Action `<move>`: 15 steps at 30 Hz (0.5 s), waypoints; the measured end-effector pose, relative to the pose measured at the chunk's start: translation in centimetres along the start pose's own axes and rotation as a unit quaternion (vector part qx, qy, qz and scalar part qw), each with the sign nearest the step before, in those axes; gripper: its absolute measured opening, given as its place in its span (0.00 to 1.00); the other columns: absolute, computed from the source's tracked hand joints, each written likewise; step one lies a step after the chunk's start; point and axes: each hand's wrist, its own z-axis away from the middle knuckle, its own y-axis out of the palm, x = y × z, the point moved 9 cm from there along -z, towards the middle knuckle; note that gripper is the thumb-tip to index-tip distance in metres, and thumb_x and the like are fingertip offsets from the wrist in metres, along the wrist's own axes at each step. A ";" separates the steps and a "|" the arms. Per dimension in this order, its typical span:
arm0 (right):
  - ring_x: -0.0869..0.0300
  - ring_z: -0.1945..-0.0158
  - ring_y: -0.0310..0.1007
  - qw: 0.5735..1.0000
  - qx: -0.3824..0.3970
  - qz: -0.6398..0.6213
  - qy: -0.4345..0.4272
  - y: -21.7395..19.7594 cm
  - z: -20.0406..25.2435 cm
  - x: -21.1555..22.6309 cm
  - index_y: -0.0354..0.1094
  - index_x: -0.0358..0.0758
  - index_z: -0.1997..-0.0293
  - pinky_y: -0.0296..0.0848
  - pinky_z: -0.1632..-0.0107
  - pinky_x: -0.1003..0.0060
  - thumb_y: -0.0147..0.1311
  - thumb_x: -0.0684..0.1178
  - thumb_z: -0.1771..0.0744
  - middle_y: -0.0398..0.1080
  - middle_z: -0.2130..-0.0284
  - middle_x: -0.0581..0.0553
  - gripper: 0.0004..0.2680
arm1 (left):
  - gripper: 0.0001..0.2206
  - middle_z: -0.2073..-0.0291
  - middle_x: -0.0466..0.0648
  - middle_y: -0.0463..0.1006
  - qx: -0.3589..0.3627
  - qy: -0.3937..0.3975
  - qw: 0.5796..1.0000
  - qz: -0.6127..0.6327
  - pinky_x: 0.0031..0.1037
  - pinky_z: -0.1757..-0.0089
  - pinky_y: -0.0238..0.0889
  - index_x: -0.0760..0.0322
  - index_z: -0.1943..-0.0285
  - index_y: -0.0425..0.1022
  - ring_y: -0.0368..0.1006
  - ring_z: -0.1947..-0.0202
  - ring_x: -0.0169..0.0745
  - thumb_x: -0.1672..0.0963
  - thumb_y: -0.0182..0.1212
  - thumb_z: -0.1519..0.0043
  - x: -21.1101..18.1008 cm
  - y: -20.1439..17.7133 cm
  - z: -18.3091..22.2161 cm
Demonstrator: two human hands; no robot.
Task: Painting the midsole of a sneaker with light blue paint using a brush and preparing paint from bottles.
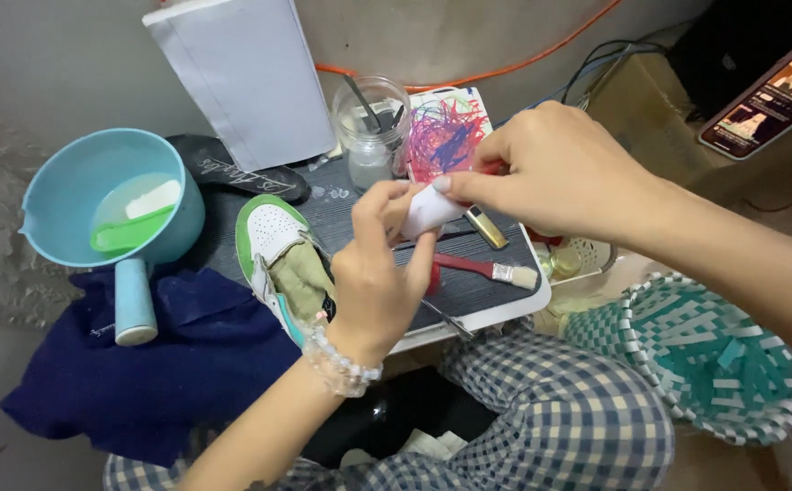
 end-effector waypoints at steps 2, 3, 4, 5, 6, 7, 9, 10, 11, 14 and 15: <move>0.58 0.91 0.64 0.998 0.022 -0.036 0.040 0.1 -0.1 -0.2 0.80 0.39 0.76 0.64 0.78 0.69 0.56 0.60 0.34 0.68 0.93 0.45 0.16 | 0.27 0.50 0.55 0.82 -0.018 0.035 0.999 -0.031 0.24 0.59 0.76 0.76 0.38 0.58 0.84 0.56 0.40 0.67 0.69 0.42 -0.3 0.3 0.3; 0.57 0.92 0.63 0.993 0.038 -0.085 0.078 0.4 -0.2 -0.7 0.81 0.36 0.74 0.63 0.80 0.68 0.56 0.58 0.34 0.67 0.93 0.43 0.16 | 0.26 0.47 0.56 0.81 -0.039 0.060 0.995 -0.076 0.26 0.60 0.76 0.75 0.38 0.60 0.84 0.56 0.43 0.67 0.70 0.42 -0.5 0.3 0.6; 0.55 0.93 0.63 0.983 0.055 -0.132 0.116 0.7 -0.1 -1.2 0.82 0.33 0.73 0.61 0.82 0.67 0.57 0.56 0.34 0.66 0.93 0.41 0.15 | 0.25 0.44 0.58 0.80 -0.059 0.085 0.987 -0.121 0.27 0.60 0.76 0.74 0.39 0.61 0.85 0.57 0.46 0.66 0.71 0.41 -0.8 0.3 0.8; 0.55 0.93 0.63 0.983 0.057 -0.133 0.117 0.8 -0.4 -1.3 0.82 0.33 0.73 0.61 0.82 0.67 0.57 0.56 0.34 0.66 0.93 0.41 0.15 | 0.25 0.44 0.58 0.80 -0.058 0.082 0.987 -0.121 0.27 0.60 0.76 0.74 0.39 0.61 0.85 0.57 0.46 0.66 0.71 0.41 -0.5 0.7 0.9; 0.56 0.92 0.62 0.981 0.060 -0.140 0.119 1.0 -0.6 -1.4 0.82 0.34 0.71 0.60 0.83 0.67 0.58 0.55 0.34 0.66 0.92 0.41 0.14 | 0.25 0.45 0.59 0.80 -0.066 0.076 0.986 -0.133 0.28 0.59 0.76 0.74 0.40 0.62 0.84 0.55 0.47 0.66 0.72 0.41 -0.1 0.8 0.9; 0.57 0.92 0.61 0.980 0.062 -0.146 0.121 1.0 -0.8 -1.5 0.83 0.35 0.69 0.59 0.84 0.67 0.59 0.54 0.34 0.67 0.91 0.42 0.12 | 0.24 0.45 0.59 0.80 -0.076 0.070 0.984 -0.144 0.28 0.59 0.76 0.73 0.40 0.62 0.84 0.54 0.48 0.66 0.72 0.42 0.2 1.0 0.9; 0.59 0.90 0.59 0.988 0.037 -0.121 0.083 1.7 -2.8 -3.2 0.83 0.36 0.69 0.58 0.82 0.67 0.59 0.57 0.34 0.67 0.90 0.43 0.14 | 0.28 0.42 0.60 0.77 -0.053 0.045 0.988 -0.137 0.30 0.58 0.77 0.75 0.37 0.59 0.84 0.54 0.50 0.65 0.72 0.42 1.4 1.5 0.8; 0.61 0.88 0.57 0.994 0.010 -0.097 0.045 1.8 -3.8 -3.7 0.83 0.37 0.69 0.58 0.80 0.67 0.60 0.60 0.35 0.67 0.89 0.44 0.15 | 0.31 0.40 0.61 0.74 -0.030 0.022 0.991 -0.130 0.33 0.57 0.78 0.76 0.34 0.57 0.84 0.55 0.52 0.64 0.72 0.43 2.2 1.9 0.8; 0.61 0.88 0.57 0.994 0.010 -0.097 0.044 2.1 -4.9 -4.7 0.83 0.37 0.69 0.58 0.80 0.67 0.60 0.60 0.35 0.67 0.89 0.44 0.15 | 0.31 0.40 0.61 0.74 -0.030 0.022 0.991 -0.131 0.33 0.57 0.78 0.76 0.34 0.57 0.84 0.55 0.52 0.64 0.72 0.43 1.8 1.6 1.0; 0.58 0.82 0.64 0.998 0.011 -0.052 0.034 4.1 -8.6 -7.8 0.82 0.38 0.66 0.65 0.74 0.65 0.60 0.62 0.35 0.73 0.82 0.43 0.16 | 0.41 0.28 0.69 0.59 -0.029 -0.047 0.998 -0.002 0.37 0.35 0.68 0.71 0.28 0.46 0.70 0.32 0.59 0.63 0.76 0.44 1.6 0.3 2.1; 0.52 0.79 0.69 0.999 -0.023 0.044 0.022 4.9 -10.1 -8.9 0.81 0.39 0.67 0.69 0.71 0.59 0.60 0.66 0.35 0.74 0.81 0.42 0.18 | 0.39 0.29 0.70 0.61 -0.039 -0.055 0.997 0.032 0.39 0.33 0.63 0.70 0.30 0.46 0.67 0.30 0.60 0.63 0.74 0.45 1.0 -0.4 2.9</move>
